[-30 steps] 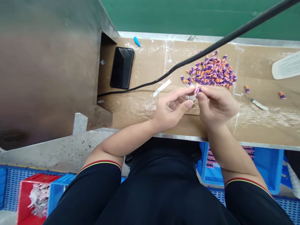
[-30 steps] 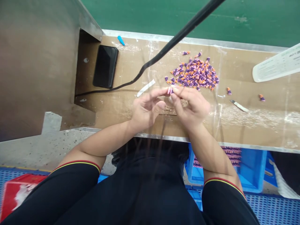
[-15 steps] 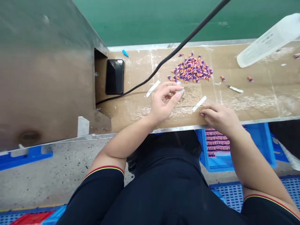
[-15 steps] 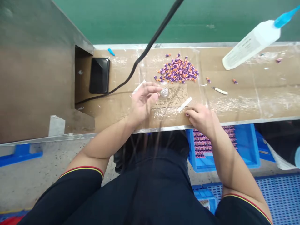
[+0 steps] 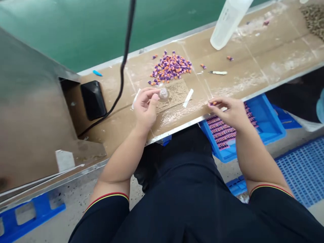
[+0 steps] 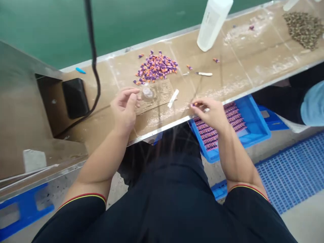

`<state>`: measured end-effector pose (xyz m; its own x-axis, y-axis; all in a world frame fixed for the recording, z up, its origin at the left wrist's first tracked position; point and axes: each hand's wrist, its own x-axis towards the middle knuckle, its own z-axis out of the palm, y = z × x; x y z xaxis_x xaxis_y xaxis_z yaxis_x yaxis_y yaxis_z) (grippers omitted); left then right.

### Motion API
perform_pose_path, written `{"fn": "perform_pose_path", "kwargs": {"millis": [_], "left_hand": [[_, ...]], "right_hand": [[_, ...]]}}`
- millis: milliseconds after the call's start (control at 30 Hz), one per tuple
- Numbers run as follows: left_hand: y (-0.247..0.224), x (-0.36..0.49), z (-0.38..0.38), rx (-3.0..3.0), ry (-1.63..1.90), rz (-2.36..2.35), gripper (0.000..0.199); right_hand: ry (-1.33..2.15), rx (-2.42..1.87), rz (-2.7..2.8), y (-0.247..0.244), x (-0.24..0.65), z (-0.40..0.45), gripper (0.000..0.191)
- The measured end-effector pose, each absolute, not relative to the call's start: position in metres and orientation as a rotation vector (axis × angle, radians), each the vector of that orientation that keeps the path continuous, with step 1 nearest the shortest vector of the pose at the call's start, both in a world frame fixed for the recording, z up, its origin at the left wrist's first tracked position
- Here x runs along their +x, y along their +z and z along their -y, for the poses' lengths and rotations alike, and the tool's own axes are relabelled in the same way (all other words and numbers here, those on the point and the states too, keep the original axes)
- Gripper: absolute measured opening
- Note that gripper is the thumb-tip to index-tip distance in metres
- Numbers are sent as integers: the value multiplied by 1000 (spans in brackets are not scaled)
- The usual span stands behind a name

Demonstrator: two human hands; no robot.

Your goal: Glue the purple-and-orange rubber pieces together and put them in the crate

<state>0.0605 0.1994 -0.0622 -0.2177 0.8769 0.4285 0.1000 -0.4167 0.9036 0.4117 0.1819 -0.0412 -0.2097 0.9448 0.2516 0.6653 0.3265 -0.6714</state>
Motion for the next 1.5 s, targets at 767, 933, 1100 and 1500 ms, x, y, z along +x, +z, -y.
{"fn": "perform_pose_path", "kwargs": {"millis": [767,933,1100,1500], "left_hand": [[-73,64,-207,1499,1701,-1229,48],[-71,63,-208,1533,1690,-1171,49],[-67,63,-207,1524,1712,-1189,46],[-62,64,-199,1614,1690,-1147,33]], "right_hand": [[1232,-2950,2432,-120,520,-90,36],[1249,-2914,2434,-122,520,-89,37],[1274,-2899,2437,-123,519,-89,40],[1334,-2929,2466,-131,522,-91,41]]}}
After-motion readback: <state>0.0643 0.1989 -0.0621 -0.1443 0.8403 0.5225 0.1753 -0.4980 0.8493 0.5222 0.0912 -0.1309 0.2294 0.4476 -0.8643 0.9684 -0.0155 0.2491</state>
